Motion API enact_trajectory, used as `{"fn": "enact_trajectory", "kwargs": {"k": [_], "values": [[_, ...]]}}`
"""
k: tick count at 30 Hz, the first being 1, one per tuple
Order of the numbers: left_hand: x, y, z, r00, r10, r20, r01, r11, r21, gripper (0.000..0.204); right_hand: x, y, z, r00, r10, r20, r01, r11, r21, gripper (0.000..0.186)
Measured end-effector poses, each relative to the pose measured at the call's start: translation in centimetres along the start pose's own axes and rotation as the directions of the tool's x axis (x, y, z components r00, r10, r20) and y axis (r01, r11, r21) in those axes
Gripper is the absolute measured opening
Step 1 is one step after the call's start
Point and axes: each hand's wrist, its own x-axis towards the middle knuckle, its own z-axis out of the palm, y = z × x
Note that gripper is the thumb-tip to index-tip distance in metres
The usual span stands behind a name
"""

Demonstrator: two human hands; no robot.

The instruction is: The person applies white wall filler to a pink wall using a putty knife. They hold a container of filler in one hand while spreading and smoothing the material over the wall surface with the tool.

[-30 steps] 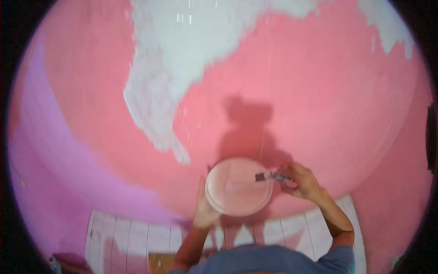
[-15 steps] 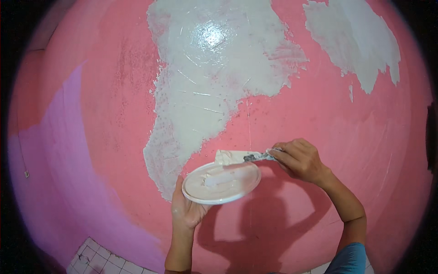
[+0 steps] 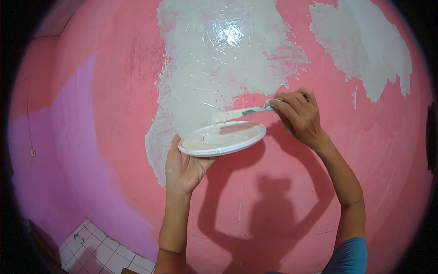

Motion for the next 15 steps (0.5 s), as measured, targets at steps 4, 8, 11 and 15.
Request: {"fn": "enact_trajectory", "kwargs": {"k": [4, 8, 11, 15], "values": [[0.0, 0.2, 1.4, 0.999, 0.030, 0.013, -0.030, 1.000, -0.002, 0.068, 0.3, -0.4, 0.8, 0.998, 0.035, -0.056, -0.033, 0.999, 0.023, 0.027], [0.9, 1.3, 1.5, 0.997, 0.063, 0.046, -0.065, 0.997, 0.048, 0.068, 1.0, -0.2, 1.0, 0.992, 0.072, -0.100, -0.072, 0.997, 0.004, 0.026], [1.2, 2.0, 2.1, 0.993, 0.097, 0.067, -0.103, 0.991, 0.086, 0.067, 1.7, -0.2, 1.6, 0.987, 0.101, -0.128, -0.096, 0.994, 0.045, 0.026], [1.4, 2.1, 4.3, 0.993, 0.101, -0.059, -0.086, 0.973, 0.212, 0.060, 2.3, -0.3, 2.6, 0.983, 0.135, -0.123, -0.120, 0.985, 0.122, 0.027]]}}
